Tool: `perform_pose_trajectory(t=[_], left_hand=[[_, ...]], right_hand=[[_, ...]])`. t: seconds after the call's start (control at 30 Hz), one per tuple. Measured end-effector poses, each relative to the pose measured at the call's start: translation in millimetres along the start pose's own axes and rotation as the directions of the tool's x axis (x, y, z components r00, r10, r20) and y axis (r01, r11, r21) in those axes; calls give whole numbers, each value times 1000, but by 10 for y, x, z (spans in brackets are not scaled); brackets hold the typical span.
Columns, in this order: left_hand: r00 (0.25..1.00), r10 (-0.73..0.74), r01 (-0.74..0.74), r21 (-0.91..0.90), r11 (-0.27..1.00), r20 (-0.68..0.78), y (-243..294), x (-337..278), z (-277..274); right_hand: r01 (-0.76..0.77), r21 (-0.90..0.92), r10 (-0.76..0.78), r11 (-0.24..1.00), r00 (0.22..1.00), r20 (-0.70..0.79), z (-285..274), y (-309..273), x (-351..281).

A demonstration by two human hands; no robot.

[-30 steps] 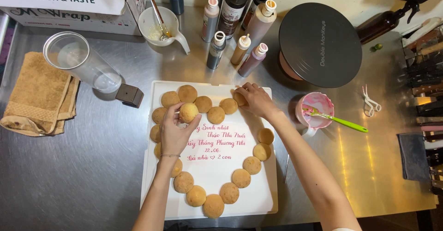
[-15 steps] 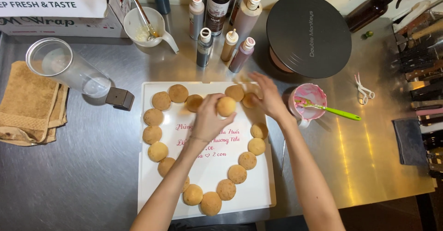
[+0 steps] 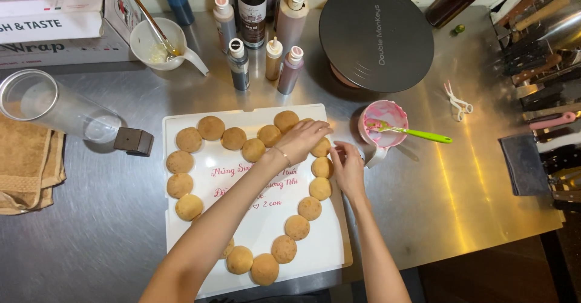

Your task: Arranging small round pastries in a heart shape on a board and painting chocolate dots on them.

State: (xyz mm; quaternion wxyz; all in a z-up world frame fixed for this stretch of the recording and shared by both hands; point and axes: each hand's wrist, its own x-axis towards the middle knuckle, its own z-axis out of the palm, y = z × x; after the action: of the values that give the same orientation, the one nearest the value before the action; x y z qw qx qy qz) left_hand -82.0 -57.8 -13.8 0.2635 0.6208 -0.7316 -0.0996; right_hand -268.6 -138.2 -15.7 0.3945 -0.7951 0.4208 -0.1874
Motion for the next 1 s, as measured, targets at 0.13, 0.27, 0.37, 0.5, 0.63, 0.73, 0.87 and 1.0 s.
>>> perform_pose_trajectory(t=[0.13, 0.27, 0.37, 0.5, 0.63, 0.73, 0.87, 1.0], left_hand=[[909, -268, 173, -295, 940, -320, 429, -483, -675], [632, -670, 379, -598, 706, -390, 768, -1114, -965], [439, -825, 413, -735, 538, -357, 959, -1697, -975], [262, -900, 441, -787, 432, -348, 1122, -2501, -884], [38, -867, 346, -808, 478, -497, 1181, -3305, -672], [-86, -823, 364, -786, 499, -562, 1183, -3701, -501], [-169, -804, 412, -782, 468, -571, 1268, -3895, -367], [-148, -805, 398, -780, 483, -574, 1387, -3856, -325]], right_hand=[[245, -141, -252, 959, 967, -30, 41, -323, 57], [187, -276, -188, 943, 982, 23, 200, -312, 59], [113, -298, -127, 948, 992, -28, 321, -115, 70], [159, -252, -174, 955, 984, -40, 204, -62, 83], [239, -304, -276, 922, 958, -84, -24, 407, 139], [326, -429, -341, 842, 939, 44, -82, 429, 129], [460, -576, -404, 675, 885, 233, -20, 490, 108], [530, -644, -468, 551, 836, 287, -143, 432, 69]])
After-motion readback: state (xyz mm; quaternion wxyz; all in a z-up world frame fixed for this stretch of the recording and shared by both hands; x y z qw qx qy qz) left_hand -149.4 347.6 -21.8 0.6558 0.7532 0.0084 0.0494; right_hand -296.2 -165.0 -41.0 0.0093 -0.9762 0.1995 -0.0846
